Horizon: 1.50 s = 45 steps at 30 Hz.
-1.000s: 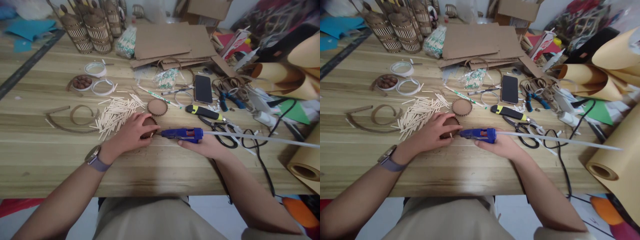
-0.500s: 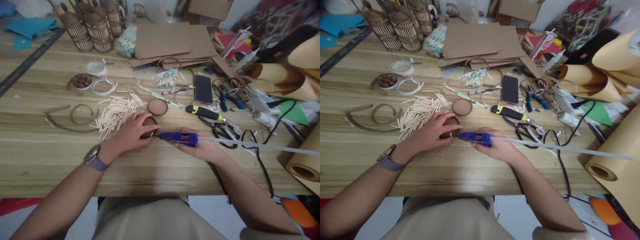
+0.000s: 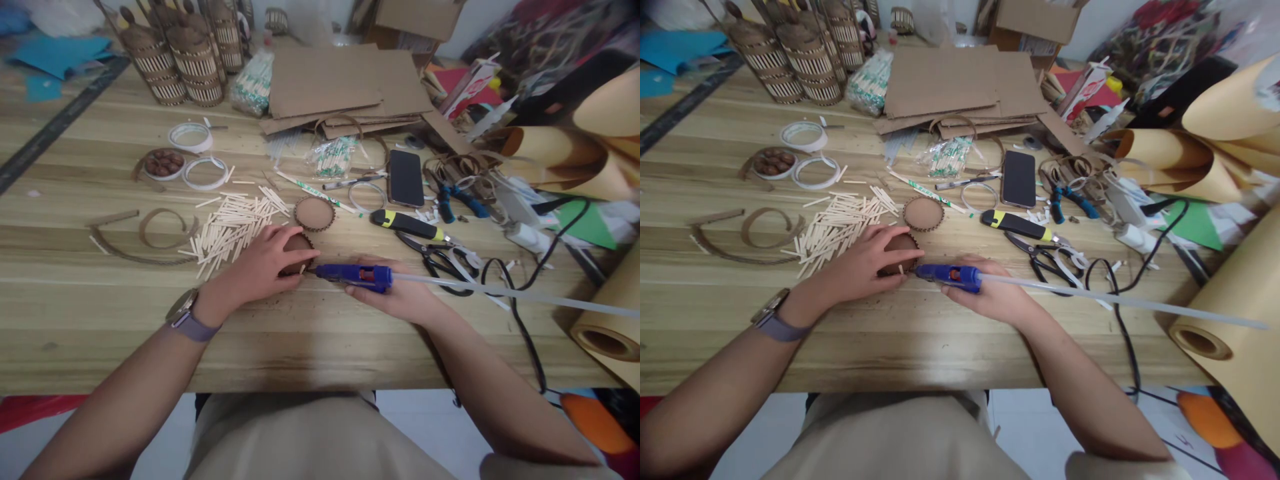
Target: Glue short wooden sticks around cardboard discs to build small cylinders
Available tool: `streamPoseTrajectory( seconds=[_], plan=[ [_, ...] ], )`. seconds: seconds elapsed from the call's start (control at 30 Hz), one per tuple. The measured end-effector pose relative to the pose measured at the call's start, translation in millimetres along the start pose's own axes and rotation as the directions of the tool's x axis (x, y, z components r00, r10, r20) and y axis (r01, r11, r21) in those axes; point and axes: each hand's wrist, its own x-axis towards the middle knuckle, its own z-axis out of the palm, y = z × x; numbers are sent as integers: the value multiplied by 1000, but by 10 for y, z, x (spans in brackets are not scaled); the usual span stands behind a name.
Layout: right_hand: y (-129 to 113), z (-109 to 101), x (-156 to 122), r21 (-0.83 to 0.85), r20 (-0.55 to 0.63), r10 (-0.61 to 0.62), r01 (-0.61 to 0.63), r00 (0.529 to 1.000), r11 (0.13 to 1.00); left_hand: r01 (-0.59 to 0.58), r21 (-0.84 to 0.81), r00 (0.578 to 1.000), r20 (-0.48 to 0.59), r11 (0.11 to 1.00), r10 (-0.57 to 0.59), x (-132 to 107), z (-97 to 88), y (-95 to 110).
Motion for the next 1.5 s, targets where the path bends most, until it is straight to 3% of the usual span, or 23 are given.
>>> streamPoseTrajectory(
  seconds=[0.57, 1.03, 1.5],
  plan=[
    [-16, 17, 0, 4, 5, 57, -58, 998, 998, -33, 69, 999, 32, 997, 31, 1, -15, -9],
    [35, 9, -6, -38, -9, -34, 34, 999, 999, -34, 32, 999, 28, 999, 33, -13, 7, -75],
    [77, 42, -7, -47, -22, -50, 49, 999, 998, -41, 44, 999, 21, 998, 40, -14, 10, -66]
  ],
)
